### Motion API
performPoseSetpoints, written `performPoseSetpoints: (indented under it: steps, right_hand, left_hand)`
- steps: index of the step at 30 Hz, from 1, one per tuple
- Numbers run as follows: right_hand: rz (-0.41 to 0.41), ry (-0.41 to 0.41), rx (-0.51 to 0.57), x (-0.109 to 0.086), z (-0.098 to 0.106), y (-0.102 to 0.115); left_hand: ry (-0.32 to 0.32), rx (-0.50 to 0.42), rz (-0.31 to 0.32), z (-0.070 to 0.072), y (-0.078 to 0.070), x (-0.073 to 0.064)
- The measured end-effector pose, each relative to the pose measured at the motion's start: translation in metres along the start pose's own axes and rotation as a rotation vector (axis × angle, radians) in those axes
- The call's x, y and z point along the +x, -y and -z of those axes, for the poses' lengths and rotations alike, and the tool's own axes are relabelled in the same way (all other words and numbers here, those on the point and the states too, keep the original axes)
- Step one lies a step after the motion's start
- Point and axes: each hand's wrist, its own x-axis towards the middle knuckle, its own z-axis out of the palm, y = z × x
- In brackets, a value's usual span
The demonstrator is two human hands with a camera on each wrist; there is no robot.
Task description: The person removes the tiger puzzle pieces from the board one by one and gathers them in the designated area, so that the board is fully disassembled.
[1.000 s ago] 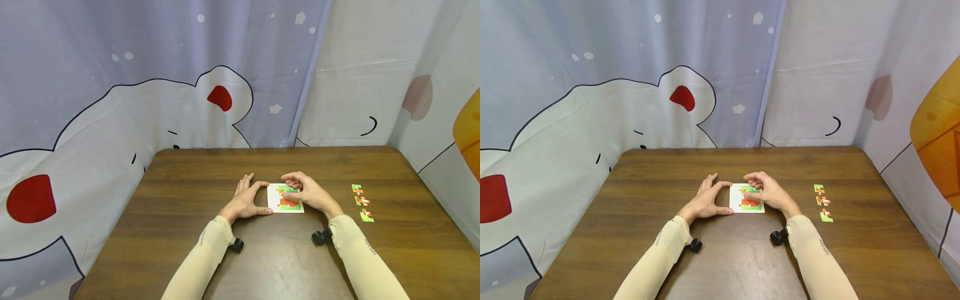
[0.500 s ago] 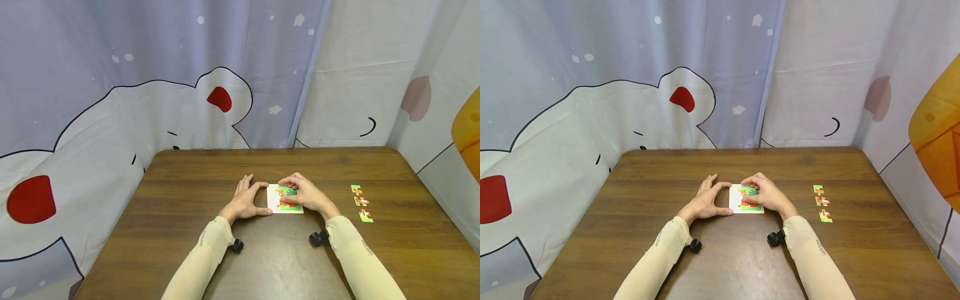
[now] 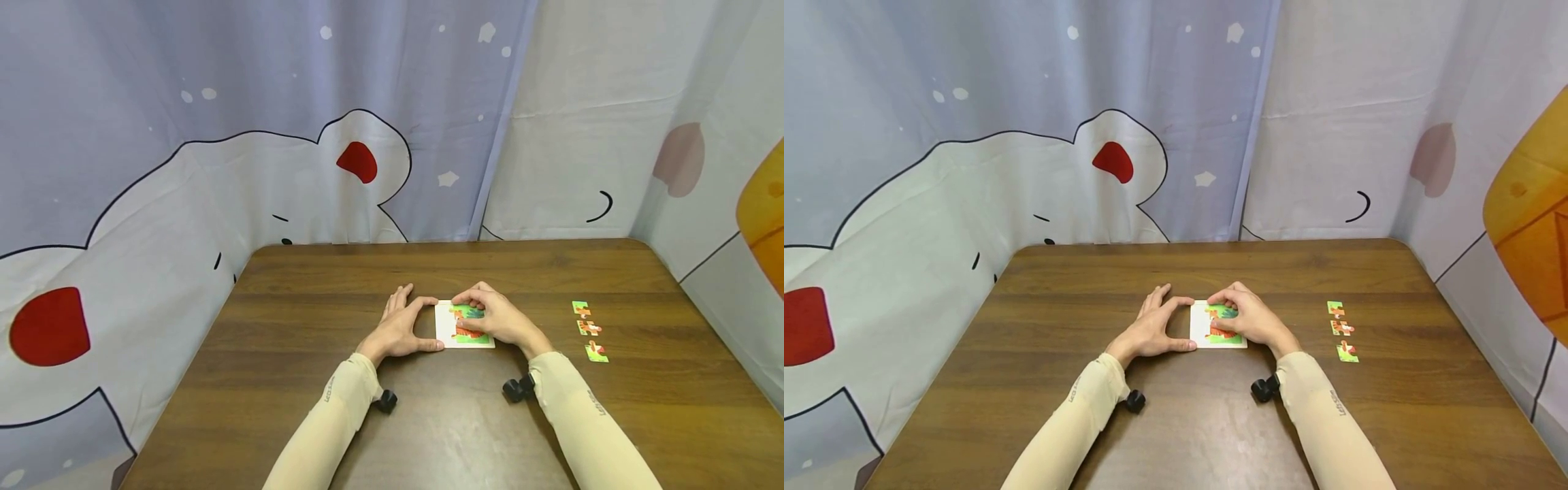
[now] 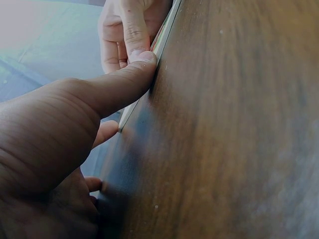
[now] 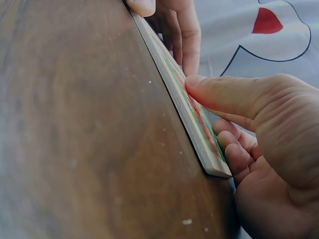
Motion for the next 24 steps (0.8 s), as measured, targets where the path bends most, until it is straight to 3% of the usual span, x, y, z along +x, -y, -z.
performPoseSetpoints:
  steps: [11, 17, 24]
  right_hand:
    - [0.015, 0.036, -0.08, 0.0, -0.001, -0.001]
    - [0.013, 0.041, -0.073, 0.0, -0.001, 0.001]
    - [0.001, 0.04, -0.058, -0.001, -0.001, 0.004]
  left_hand:
    - [-0.008, -0.029, -0.017, -0.001, 0.002, 0.0]
    - [-0.022, -0.03, -0.031, -0.004, 0.009, 0.003]
    - [-0.021, -0.038, -0.026, -0.001, 0.004, 0.0]
